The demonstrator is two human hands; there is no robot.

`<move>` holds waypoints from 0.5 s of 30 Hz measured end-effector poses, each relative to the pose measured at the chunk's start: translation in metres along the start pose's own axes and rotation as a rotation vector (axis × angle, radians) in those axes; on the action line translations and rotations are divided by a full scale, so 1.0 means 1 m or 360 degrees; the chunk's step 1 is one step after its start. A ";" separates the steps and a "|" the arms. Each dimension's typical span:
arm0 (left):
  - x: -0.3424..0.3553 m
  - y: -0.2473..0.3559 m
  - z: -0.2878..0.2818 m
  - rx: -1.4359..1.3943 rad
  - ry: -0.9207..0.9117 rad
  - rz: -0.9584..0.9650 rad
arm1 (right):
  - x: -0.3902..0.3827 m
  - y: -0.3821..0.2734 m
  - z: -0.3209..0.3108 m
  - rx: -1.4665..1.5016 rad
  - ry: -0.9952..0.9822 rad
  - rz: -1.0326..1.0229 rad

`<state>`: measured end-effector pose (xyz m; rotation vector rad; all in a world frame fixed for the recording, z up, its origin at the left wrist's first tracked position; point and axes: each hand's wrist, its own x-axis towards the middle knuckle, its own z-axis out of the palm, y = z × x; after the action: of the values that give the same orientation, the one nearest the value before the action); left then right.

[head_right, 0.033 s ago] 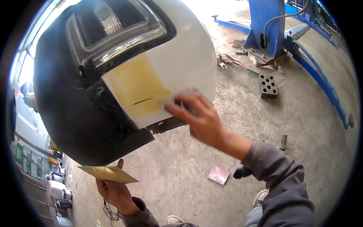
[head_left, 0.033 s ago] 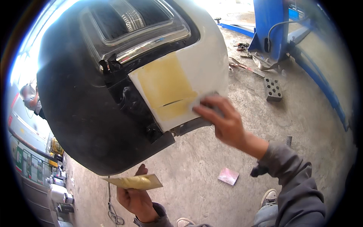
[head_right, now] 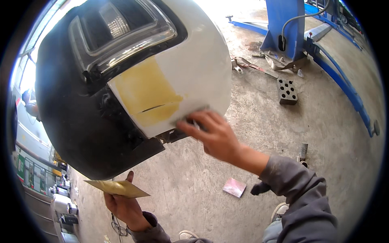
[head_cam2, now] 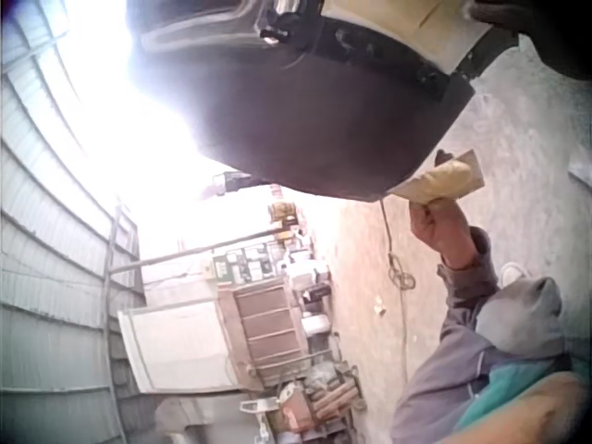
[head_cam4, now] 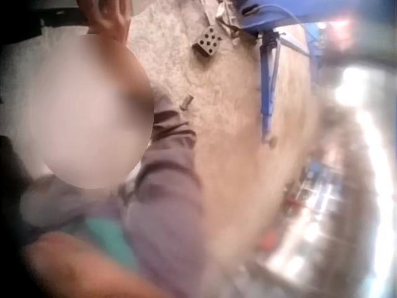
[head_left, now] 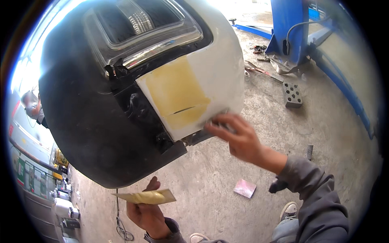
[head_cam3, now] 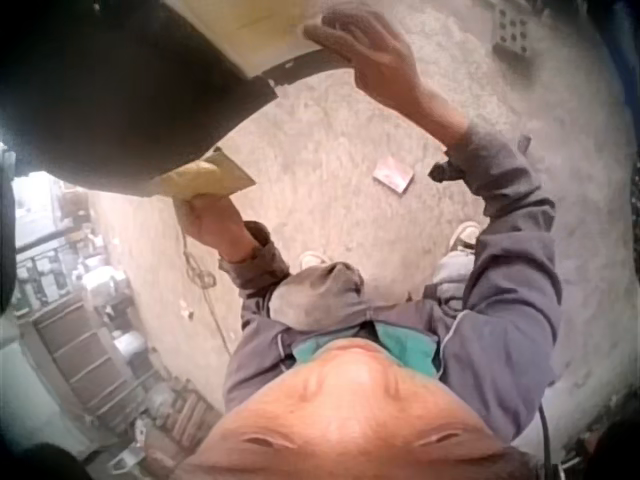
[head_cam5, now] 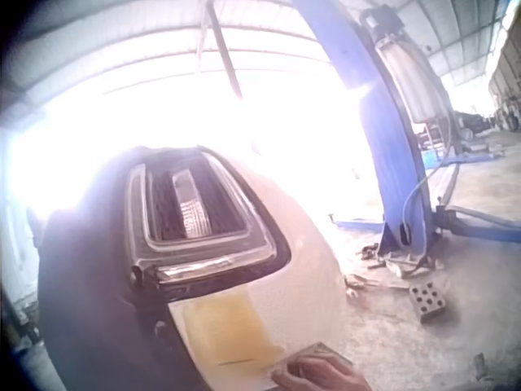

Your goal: The person applies yellow body filler to a white car bumper using a putty knife. They spread the filler across the surface, scrape excess material, and smooth the application around the headlight and grille areas.

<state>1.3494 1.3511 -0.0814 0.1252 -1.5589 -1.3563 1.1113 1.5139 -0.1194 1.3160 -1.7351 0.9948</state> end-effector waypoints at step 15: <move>-0.090 -0.059 0.068 -0.0585 -0.0439 -0.0954 | -0.093 -0.026 -0.089 0.1349 -0.0804 0.0828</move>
<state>1.3133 1.4335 -0.1710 0.1931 -1.5236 -2.1888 1.1651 1.6270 -0.1593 1.7703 -2.2013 1.9794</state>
